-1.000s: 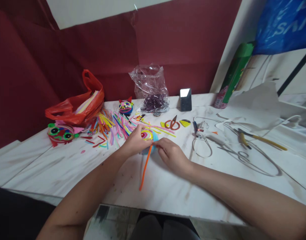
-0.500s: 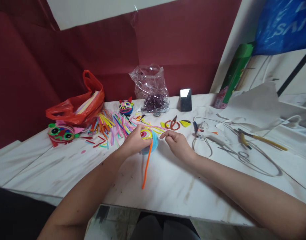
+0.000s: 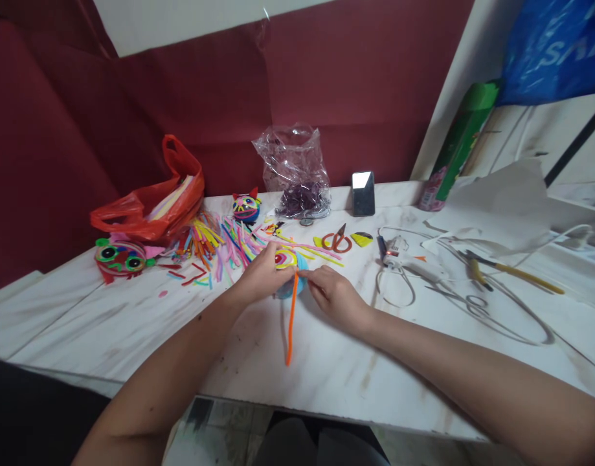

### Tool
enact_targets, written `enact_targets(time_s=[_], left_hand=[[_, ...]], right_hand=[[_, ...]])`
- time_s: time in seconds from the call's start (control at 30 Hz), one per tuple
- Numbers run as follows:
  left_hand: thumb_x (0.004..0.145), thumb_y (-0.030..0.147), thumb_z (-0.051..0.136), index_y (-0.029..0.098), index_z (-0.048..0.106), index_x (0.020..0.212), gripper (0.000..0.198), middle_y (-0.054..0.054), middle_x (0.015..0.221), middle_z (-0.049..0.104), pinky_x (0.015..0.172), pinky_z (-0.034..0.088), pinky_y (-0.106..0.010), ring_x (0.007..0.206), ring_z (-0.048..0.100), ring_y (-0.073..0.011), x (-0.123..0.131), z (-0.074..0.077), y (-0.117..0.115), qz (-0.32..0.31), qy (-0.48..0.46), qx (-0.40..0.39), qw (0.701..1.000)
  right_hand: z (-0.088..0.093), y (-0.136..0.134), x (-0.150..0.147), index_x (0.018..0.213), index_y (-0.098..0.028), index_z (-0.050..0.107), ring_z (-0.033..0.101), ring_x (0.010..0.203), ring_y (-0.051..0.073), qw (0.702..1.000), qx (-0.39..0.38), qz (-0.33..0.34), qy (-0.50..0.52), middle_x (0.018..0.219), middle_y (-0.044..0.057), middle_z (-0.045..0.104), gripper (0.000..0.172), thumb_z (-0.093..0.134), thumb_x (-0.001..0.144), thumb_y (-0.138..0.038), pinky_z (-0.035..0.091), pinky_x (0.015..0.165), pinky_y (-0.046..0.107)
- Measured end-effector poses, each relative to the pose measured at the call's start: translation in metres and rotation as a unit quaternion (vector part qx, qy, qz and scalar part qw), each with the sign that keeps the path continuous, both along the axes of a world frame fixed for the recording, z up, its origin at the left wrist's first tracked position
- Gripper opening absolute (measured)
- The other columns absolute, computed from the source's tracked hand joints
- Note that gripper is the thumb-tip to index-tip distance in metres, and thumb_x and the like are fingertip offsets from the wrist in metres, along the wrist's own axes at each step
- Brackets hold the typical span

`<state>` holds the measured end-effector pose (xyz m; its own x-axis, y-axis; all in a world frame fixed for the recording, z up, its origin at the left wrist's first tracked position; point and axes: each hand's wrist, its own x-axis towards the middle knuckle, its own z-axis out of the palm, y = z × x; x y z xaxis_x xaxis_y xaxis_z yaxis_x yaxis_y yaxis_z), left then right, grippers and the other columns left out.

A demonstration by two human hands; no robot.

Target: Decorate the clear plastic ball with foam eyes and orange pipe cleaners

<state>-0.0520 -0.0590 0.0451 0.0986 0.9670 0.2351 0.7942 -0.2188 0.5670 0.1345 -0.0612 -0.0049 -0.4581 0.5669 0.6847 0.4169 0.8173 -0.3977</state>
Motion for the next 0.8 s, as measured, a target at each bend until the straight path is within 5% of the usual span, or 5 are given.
enact_targets(time_s=[0.23,0.37,0.6,0.8], left_hand=[[0.088,0.040,0.040,0.015,0.046,0.121,0.041,-0.012,0.129,0.055,0.107,0.037,-0.037,0.125,0.049,-0.0230,-0.003,0.009,-0.003,-0.059,-0.042,-0.033,0.997],[0.083,0.035,0.049,0.015,0.046,0.122,0.044,-0.011,0.124,0.056,0.095,0.046,-0.039,0.114,0.054,-0.0256,-0.003,0.009,-0.001,-0.055,-0.084,-0.063,0.993],[0.079,0.042,0.060,0.021,0.050,0.115,0.043,-0.002,0.096,0.061,0.065,0.050,-0.026,0.080,0.060,-0.0161,-0.010,0.003,0.004,-0.084,-0.202,-0.125,0.968],[0.083,0.052,0.055,0.022,0.055,0.113,0.043,-0.003,0.095,0.063,0.061,0.047,-0.023,0.077,0.061,-0.0151,-0.009,0.000,0.006,-0.086,-0.252,-0.123,0.956]], right_hand=[[0.000,0.001,0.002,0.109,-0.012,0.067,0.057,0.070,0.019,0.998,0.055,-0.007,-0.025,0.074,0.008,0.064,0.035,0.041,0.086,-0.007,0.049,0.070,0.032],[-0.003,0.002,0.001,0.108,-0.012,0.066,0.057,0.071,0.021,0.999,0.040,-0.010,-0.024,0.076,0.010,0.065,0.034,0.041,0.085,-0.009,0.049,0.069,0.035],[0.001,0.003,-0.001,0.095,-0.020,0.057,0.056,0.062,0.015,0.962,-0.209,-0.017,0.176,0.062,-0.003,0.056,0.016,0.048,0.085,-0.027,0.045,0.060,0.027],[0.008,0.013,0.004,0.085,-0.020,0.057,0.034,0.046,0.010,0.925,-0.285,-0.058,0.242,0.051,-0.009,0.036,0.019,0.050,0.078,-0.037,0.028,0.047,0.024]])
